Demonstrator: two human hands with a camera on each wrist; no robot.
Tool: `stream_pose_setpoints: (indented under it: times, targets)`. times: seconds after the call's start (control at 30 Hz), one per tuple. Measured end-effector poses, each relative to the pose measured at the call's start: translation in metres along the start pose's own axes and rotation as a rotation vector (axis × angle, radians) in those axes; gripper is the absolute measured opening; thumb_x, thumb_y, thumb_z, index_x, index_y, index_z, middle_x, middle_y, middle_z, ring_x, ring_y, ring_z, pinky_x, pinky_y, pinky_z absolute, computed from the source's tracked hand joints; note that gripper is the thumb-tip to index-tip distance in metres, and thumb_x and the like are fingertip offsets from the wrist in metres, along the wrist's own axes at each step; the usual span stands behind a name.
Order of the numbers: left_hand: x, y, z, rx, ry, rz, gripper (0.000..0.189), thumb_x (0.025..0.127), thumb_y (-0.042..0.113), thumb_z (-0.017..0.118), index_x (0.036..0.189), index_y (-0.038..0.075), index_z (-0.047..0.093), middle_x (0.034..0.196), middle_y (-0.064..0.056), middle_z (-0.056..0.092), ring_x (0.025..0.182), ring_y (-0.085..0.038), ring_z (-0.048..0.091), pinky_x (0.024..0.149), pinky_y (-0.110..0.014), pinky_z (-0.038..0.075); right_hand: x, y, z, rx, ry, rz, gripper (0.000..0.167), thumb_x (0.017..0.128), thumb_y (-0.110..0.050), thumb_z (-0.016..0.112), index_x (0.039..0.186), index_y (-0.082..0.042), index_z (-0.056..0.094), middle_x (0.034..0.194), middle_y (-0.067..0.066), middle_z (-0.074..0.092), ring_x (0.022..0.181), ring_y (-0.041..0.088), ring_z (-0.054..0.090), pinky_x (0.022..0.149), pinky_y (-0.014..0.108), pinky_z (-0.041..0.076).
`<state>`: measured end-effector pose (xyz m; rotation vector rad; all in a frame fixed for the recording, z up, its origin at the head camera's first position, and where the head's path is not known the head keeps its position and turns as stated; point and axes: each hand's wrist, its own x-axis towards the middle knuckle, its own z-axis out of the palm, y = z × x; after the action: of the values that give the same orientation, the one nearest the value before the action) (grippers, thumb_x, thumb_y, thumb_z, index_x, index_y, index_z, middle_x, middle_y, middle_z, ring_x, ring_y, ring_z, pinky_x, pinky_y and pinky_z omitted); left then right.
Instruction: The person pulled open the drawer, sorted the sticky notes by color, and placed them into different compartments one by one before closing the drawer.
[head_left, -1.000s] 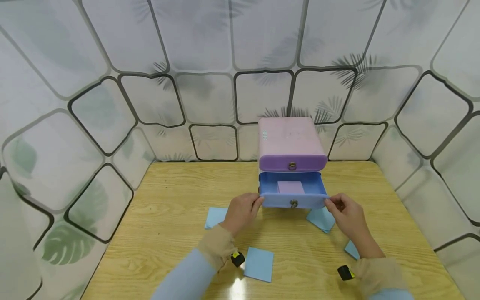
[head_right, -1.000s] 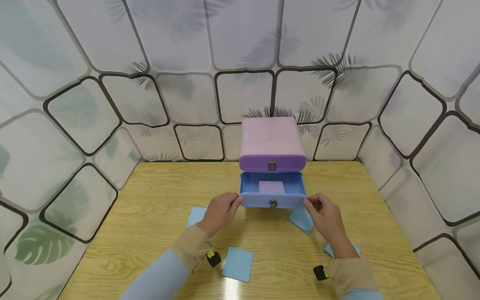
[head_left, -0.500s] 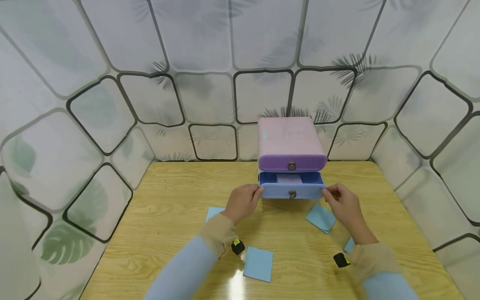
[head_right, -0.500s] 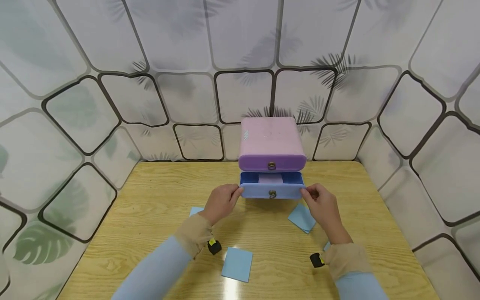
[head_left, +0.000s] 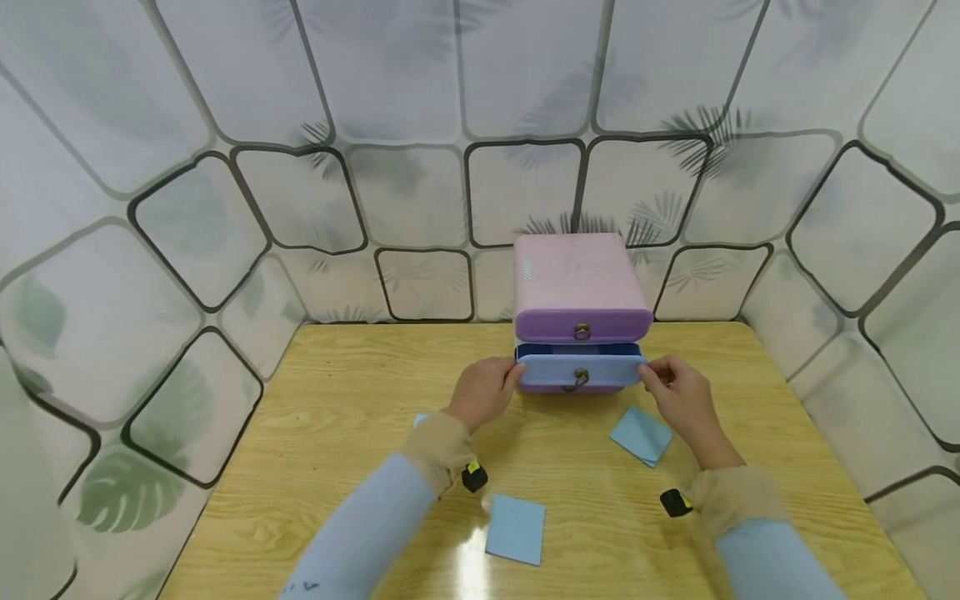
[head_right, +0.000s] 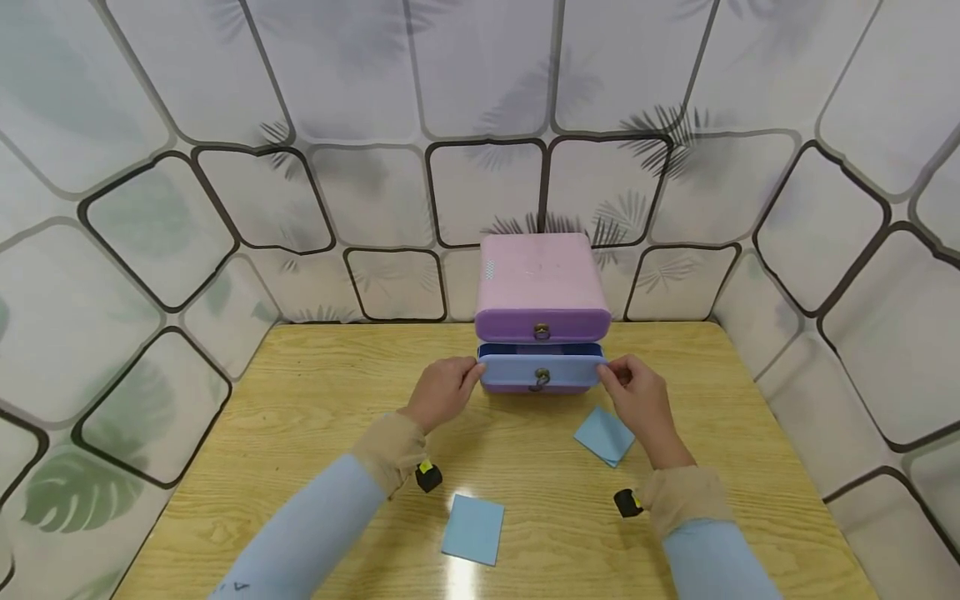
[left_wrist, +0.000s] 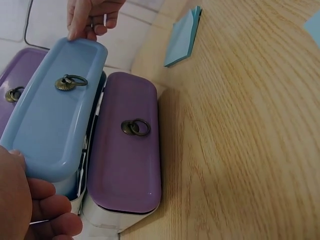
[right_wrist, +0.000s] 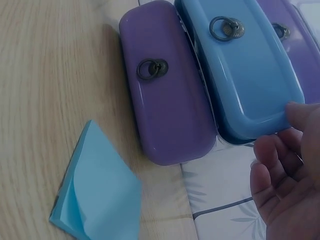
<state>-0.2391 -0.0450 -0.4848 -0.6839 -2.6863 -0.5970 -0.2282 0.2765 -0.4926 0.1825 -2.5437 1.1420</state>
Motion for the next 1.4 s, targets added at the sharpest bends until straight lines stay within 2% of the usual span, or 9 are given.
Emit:
stream_pose_setpoints:
  times: [0.33, 0.6, 0.83, 1.07, 1.2, 1.3, 1.4]
  targets:
    - [0.013, -0.006, 0.0, 0.026, -0.06, -0.02, 0.039, 0.104, 0.033, 0.042, 0.069, 0.017, 0.05, 0.06, 0.006, 0.048, 0.055, -0.011, 0.047, 0.054, -0.027, 0.04, 0.013, 0.001, 0.003, 0.004, -0.028, 0.029, 0.032, 0.095, -0.034, 0.06, 0.095, -0.003, 0.064, 0.079, 0.008, 0.066, 0.067, 0.008, 0.059, 0.057, 0.019, 0.047]
    - [0.018, -0.012, 0.005, 0.042, -0.103, -0.051, 0.038, 0.104, 0.034, 0.041, 0.071, 0.017, 0.051, 0.059, 0.006, 0.048, 0.052, -0.01, 0.046, 0.052, -0.027, 0.039, 0.019, 0.005, 0.007, 0.021, -0.065, 0.062, 0.037, 0.096, -0.038, 0.058, 0.096, -0.001, 0.063, 0.081, 0.011, 0.066, 0.069, 0.02, 0.062, 0.052, 0.024, 0.049]
    - [0.022, -0.01, 0.002, 0.024, -0.153, -0.104, 0.038, 0.104, 0.034, 0.04, 0.073, 0.016, 0.052, 0.061, 0.004, 0.05, 0.053, -0.011, 0.048, 0.051, -0.028, 0.04, 0.023, 0.007, 0.011, -0.013, -0.053, 0.075, 0.039, 0.095, -0.042, 0.058, 0.096, -0.003, 0.063, 0.08, 0.01, 0.067, 0.066, 0.014, 0.06, 0.051, 0.024, 0.048]
    - [0.023, -0.013, 0.005, 0.023, -0.152, -0.106, 0.039, 0.105, 0.034, 0.04, 0.072, 0.016, 0.052, 0.06, 0.005, 0.049, 0.052, -0.01, 0.047, 0.05, -0.026, 0.039, 0.025, 0.005, 0.011, -0.01, -0.077, 0.101, 0.042, 0.096, -0.042, 0.055, 0.1, -0.001, 0.063, 0.083, 0.011, 0.067, 0.07, 0.017, 0.061, 0.052, 0.025, 0.049]
    - [0.024, -0.013, 0.005, 0.012, -0.154, -0.109, 0.039, 0.105, 0.034, 0.039, 0.073, 0.016, 0.053, 0.061, 0.005, 0.05, 0.052, -0.01, 0.049, 0.051, -0.027, 0.041, 0.025, 0.004, 0.011, -0.004, -0.08, 0.112, 0.042, 0.096, -0.042, 0.056, 0.101, -0.001, 0.063, 0.084, 0.012, 0.067, 0.071, 0.024, 0.063, 0.052, 0.025, 0.049]
    - [0.025, -0.013, 0.005, 0.009, -0.156, -0.111, 0.039, 0.105, 0.034, 0.039, 0.074, 0.016, 0.054, 0.062, 0.005, 0.051, 0.053, -0.01, 0.049, 0.052, -0.027, 0.041, 0.025, 0.004, 0.012, -0.008, -0.081, 0.124, 0.042, 0.096, -0.044, 0.055, 0.1, -0.003, 0.063, 0.084, 0.012, 0.067, 0.074, 0.028, 0.064, 0.052, 0.025, 0.049]
    - [0.026, -0.014, 0.006, 0.016, -0.152, -0.113, 0.039, 0.105, 0.034, 0.039, 0.074, 0.016, 0.054, 0.062, 0.005, 0.051, 0.053, -0.009, 0.049, 0.052, -0.027, 0.042, 0.026, 0.005, 0.012, -0.025, -0.083, 0.133, 0.043, 0.096, -0.046, 0.054, 0.097, -0.004, 0.063, 0.083, 0.011, 0.067, 0.071, 0.027, 0.064, 0.052, 0.026, 0.049]
